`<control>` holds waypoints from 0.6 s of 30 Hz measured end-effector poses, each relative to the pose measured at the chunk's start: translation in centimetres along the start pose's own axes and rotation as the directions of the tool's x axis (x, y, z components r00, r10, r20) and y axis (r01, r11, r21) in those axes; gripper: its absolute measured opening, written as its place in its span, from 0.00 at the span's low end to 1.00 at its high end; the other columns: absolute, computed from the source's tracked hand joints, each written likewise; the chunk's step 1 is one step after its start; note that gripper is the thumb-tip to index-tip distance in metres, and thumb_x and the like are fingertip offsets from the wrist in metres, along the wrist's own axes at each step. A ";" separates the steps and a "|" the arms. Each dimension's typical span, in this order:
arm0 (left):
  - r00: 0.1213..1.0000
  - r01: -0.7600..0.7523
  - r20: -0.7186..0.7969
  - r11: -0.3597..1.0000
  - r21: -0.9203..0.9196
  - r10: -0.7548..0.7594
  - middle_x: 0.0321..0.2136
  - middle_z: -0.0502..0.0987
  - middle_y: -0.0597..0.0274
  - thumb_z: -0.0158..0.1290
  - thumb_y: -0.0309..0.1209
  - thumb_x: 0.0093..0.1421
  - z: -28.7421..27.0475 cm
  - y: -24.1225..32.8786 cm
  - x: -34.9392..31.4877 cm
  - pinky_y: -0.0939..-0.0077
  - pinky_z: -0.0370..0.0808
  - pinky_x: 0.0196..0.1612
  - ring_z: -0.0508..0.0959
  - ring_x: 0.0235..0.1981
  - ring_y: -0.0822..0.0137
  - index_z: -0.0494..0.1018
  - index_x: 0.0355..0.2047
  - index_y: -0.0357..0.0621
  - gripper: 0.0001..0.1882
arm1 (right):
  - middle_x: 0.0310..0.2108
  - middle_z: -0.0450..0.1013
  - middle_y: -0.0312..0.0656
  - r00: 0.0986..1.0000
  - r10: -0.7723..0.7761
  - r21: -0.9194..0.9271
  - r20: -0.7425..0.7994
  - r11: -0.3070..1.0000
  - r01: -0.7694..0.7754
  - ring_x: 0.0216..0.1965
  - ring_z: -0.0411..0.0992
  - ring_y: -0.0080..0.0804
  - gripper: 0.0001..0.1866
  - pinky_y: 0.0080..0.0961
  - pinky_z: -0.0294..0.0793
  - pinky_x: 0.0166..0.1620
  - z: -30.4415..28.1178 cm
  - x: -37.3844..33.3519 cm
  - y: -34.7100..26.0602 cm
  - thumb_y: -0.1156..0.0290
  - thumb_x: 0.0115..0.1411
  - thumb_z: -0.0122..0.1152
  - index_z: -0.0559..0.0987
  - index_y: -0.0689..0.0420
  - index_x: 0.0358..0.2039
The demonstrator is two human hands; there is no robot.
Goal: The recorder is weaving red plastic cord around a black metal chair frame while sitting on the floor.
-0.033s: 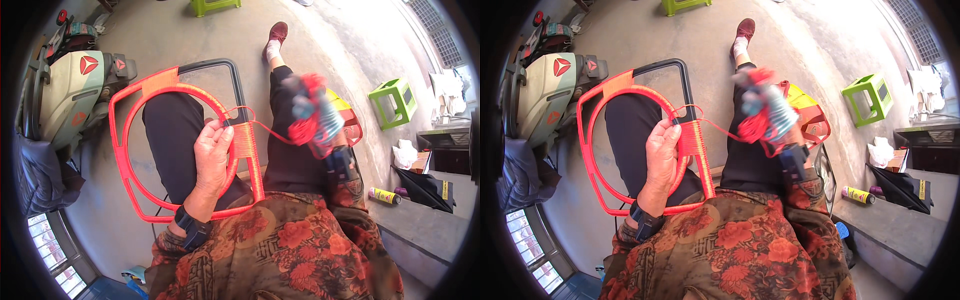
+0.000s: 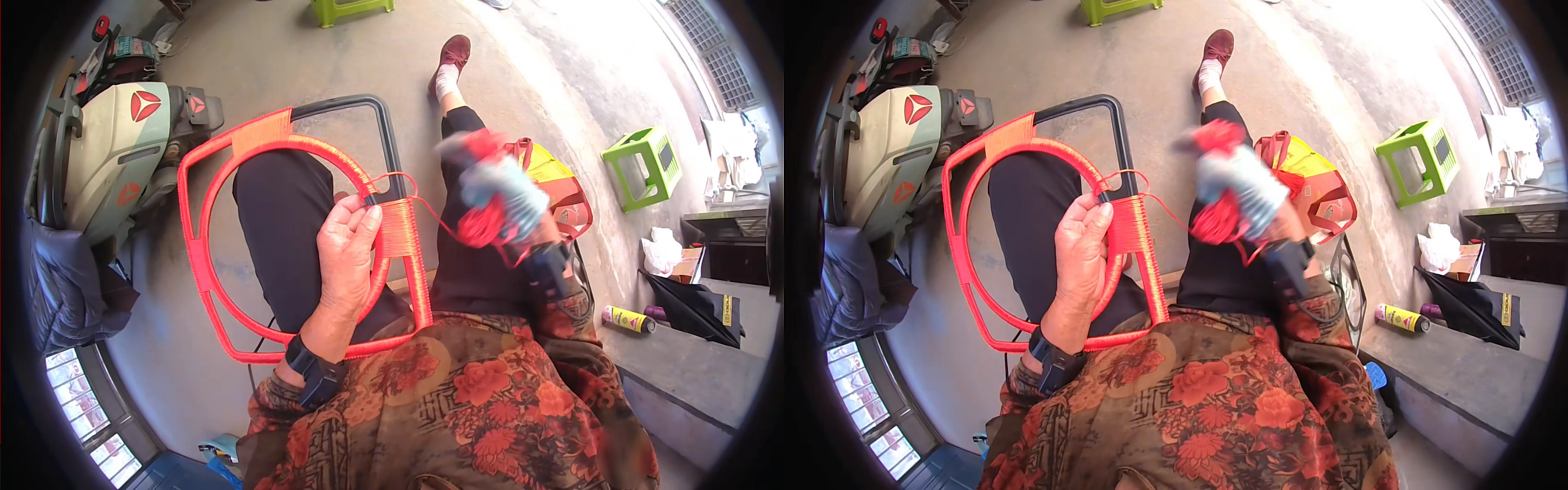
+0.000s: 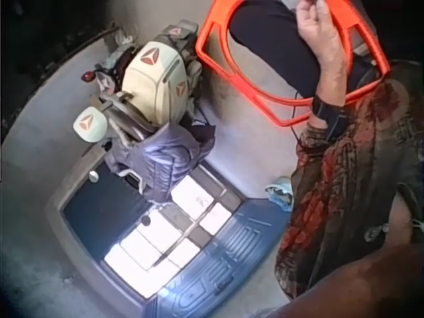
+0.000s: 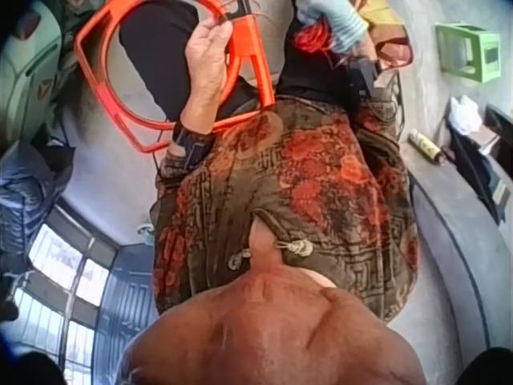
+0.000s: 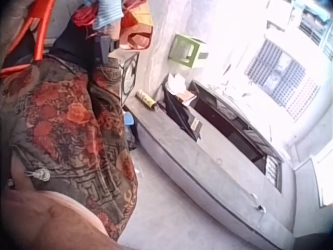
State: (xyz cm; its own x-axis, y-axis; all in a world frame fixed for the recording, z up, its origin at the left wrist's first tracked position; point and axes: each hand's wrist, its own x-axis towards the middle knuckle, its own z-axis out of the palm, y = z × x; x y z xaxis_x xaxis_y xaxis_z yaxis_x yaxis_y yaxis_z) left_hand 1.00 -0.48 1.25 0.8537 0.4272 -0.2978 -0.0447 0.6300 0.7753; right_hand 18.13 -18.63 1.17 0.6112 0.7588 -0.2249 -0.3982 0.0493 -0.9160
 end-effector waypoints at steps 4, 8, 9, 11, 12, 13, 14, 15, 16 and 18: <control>1.000 -0.005 -0.014 1.000 0.013 0.005 0.38 0.78 0.58 0.49 0.22 0.65 -0.6 -0.3 0.0 0.81 0.74 0.45 0.78 0.38 0.74 0.67 0.45 0.33 0.09 | 0.21 0.69 0.31 0.958 0.278 -0.393 0.063 0.890 -0.232 0.20 0.67 0.20 0.14 0.19 0.65 0.24 3.8 0.0 0.8 0.62 0.58 0.62 0.78 0.58 0.39; 0.999 -0.023 -0.035 1.000 0.012 0.024 0.37 0.78 0.58 0.50 0.22 0.64 -0.7 -0.3 -0.1 0.82 0.74 0.43 0.77 0.37 0.75 0.67 0.43 0.34 0.08 | 0.20 0.67 0.31 0.985 0.173 0.042 0.002 0.984 -0.173 0.18 0.65 0.19 0.12 0.19 0.65 0.23 2.1 0.4 0.7 0.62 0.60 0.61 0.75 0.58 0.32; 0.999 -0.025 -0.036 1.000 0.019 0.026 0.37 0.78 0.58 0.50 0.22 0.64 -0.7 -0.4 -0.2 0.83 0.74 0.42 0.77 0.37 0.76 0.67 0.42 0.34 0.08 | 0.20 0.67 0.31 0.993 0.114 0.149 -0.024 0.983 -0.109 0.17 0.64 0.19 0.12 0.18 0.64 0.23 2.0 0.3 0.5 0.62 0.60 0.61 0.74 0.58 0.32; 0.999 -0.033 -0.041 0.998 0.047 0.035 0.36 0.78 0.59 0.51 0.22 0.64 -0.6 -0.4 -0.4 0.83 0.74 0.41 0.77 0.36 0.76 0.67 0.42 0.34 0.07 | 0.19 0.65 0.31 0.993 0.094 0.245 -0.077 0.967 -0.073 0.17 0.63 0.18 0.12 0.16 0.63 0.22 4.8 0.0 -0.4 0.61 0.61 0.60 0.73 0.57 0.31; 0.998 -0.040 -0.040 0.996 0.078 0.043 0.35 0.79 0.59 0.51 0.23 0.64 -0.5 -0.5 -0.5 0.84 0.74 0.40 0.77 0.35 0.77 0.68 0.41 0.35 0.07 | 0.19 0.65 0.31 0.998 0.061 0.325 0.011 0.944 -0.061 0.17 0.63 0.17 0.12 0.16 0.62 0.22 5.6 0.2 -0.3 0.60 0.61 0.59 0.73 0.56 0.31; 0.999 -0.037 -0.036 0.997 0.073 0.039 0.35 0.79 0.59 0.51 0.23 0.64 -0.4 -0.4 -0.4 0.84 0.74 0.40 0.77 0.35 0.77 0.68 0.41 0.35 0.07 | 0.19 0.65 0.31 0.996 0.018 0.400 0.089 0.915 -0.053 0.17 0.63 0.17 0.12 0.16 0.62 0.22 6.4 0.1 -0.7 0.60 0.61 0.58 0.72 0.56 0.31; 1.000 -0.011 -0.028 0.992 0.126 0.014 0.34 0.79 0.60 0.52 0.23 0.64 -0.5 -0.2 -0.4 0.84 0.74 0.40 0.77 0.34 0.77 0.68 0.40 0.35 0.06 | 0.18 0.63 0.30 0.995 0.029 0.337 0.097 0.940 -0.060 0.17 0.61 0.17 0.13 0.16 0.61 0.22 7.3 -0.2 -1.2 0.59 0.61 0.57 0.71 0.55 0.28; 1.000 0.016 -0.020 0.984 0.179 -0.013 0.33 0.79 0.61 0.52 0.23 0.64 -0.7 -0.1 -0.4 0.84 0.74 0.39 0.77 0.33 0.78 0.68 0.40 0.36 0.06 | 0.18 0.62 0.30 0.993 0.027 0.057 0.118 0.998 -0.034 0.17 0.60 0.18 0.13 0.17 0.60 0.22 8.4 -0.7 -1.6 0.60 0.61 0.57 0.69 0.54 0.25; 1.000 0.011 -0.018 0.984 0.180 -0.008 0.33 0.79 0.61 0.52 0.23 0.64 -0.8 -0.1 -0.2 0.84 0.74 0.39 0.77 0.33 0.78 0.68 0.40 0.36 0.06 | 0.18 0.62 0.30 0.994 0.054 0.055 0.094 0.997 -0.059 0.17 0.59 0.18 0.14 0.17 0.59 0.22 9.0 -1.2 -2.1 0.60 0.61 0.56 0.69 0.54 0.24; 1.000 0.017 -0.004 0.986 0.167 -0.017 0.32 0.79 0.63 0.52 0.25 0.64 -1.1 -0.3 0.1 0.85 0.74 0.38 0.77 0.32 0.78 0.69 0.39 0.36 0.06 | 0.18 0.64 0.31 0.994 0.002 0.103 0.110 0.995 -0.014 0.17 0.60 0.18 0.14 0.18 0.59 0.21 7.9 -1.1 -1.7 0.61 0.60 0.56 0.70 0.54 0.23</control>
State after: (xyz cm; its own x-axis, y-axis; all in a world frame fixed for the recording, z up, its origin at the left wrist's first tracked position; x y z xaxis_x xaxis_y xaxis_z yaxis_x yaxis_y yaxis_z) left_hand 0.50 0.06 0.38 0.8523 0.4191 -0.3128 0.0569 0.5204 0.8520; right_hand 12.72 -14.37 5.64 0.5312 0.8259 -0.1889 -0.4747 0.1055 -0.8738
